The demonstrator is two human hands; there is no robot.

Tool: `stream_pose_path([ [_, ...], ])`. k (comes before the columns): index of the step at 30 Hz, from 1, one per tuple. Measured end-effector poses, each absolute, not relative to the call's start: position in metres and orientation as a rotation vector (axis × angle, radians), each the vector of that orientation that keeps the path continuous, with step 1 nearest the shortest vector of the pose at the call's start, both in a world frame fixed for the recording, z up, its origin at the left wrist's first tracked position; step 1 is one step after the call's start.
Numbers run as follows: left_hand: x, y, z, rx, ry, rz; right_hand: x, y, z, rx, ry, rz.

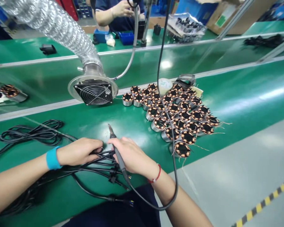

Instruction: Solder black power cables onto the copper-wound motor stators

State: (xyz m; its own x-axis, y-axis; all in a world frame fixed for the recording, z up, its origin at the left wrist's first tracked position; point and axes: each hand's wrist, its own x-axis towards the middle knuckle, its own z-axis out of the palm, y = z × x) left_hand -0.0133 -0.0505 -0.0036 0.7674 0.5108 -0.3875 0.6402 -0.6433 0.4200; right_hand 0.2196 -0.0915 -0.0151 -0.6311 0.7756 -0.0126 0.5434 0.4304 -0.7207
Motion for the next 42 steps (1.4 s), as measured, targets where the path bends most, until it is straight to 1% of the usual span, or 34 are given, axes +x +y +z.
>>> stream_pose_path([
  [3,-0.016,-0.059,-0.007,2.319,0.958,-0.257,0.221,-0.09,-0.011,-1.102,-2.352,1.038],
  [11,-0.018,-0.062,-0.007,2.223,1.134,-0.07,0.223,-0.134,0.027,-1.155,-2.381,0.786],
  [13,-0.017,-0.06,-0.007,2.179,1.206,-0.009,0.235,-0.135,0.035,-1.257,-2.354,0.571],
  [16,-0.016,-0.059,-0.009,2.176,1.282,0.04,0.268,-0.132,0.045,-1.524,-2.263,0.098],
  [18,-0.015,-0.06,-0.014,2.232,1.275,0.027,0.292,-0.133,0.058,-1.637,-2.25,-0.152],
  [22,-0.012,-0.065,-0.024,2.388,1.219,-0.094,0.325,-0.147,0.087,-1.92,-2.125,-0.357],
  [25,-0.012,-0.067,-0.029,2.441,1.195,-0.107,0.339,-0.153,0.086,-2.075,-2.031,-0.474],
  [27,-0.012,-0.067,-0.031,2.448,1.181,-0.107,0.344,-0.149,0.069,-2.033,-2.105,-0.475],
  [29,-0.011,-0.066,-0.031,2.442,1.171,-0.126,0.346,-0.142,0.044,-1.989,-2.23,-0.377],
  [33,-0.009,-0.065,-0.028,2.384,1.159,-0.146,0.34,-0.127,0.006,-2.05,-2.357,-0.258],
  [36,-0.008,-0.066,-0.026,2.351,1.111,-0.156,0.33,-0.125,0.0,-2.052,-2.378,-0.228],
  [42,-0.008,-0.068,-0.024,2.363,1.021,-0.16,0.295,-0.11,0.005,-1.913,-2.431,-0.131],
])
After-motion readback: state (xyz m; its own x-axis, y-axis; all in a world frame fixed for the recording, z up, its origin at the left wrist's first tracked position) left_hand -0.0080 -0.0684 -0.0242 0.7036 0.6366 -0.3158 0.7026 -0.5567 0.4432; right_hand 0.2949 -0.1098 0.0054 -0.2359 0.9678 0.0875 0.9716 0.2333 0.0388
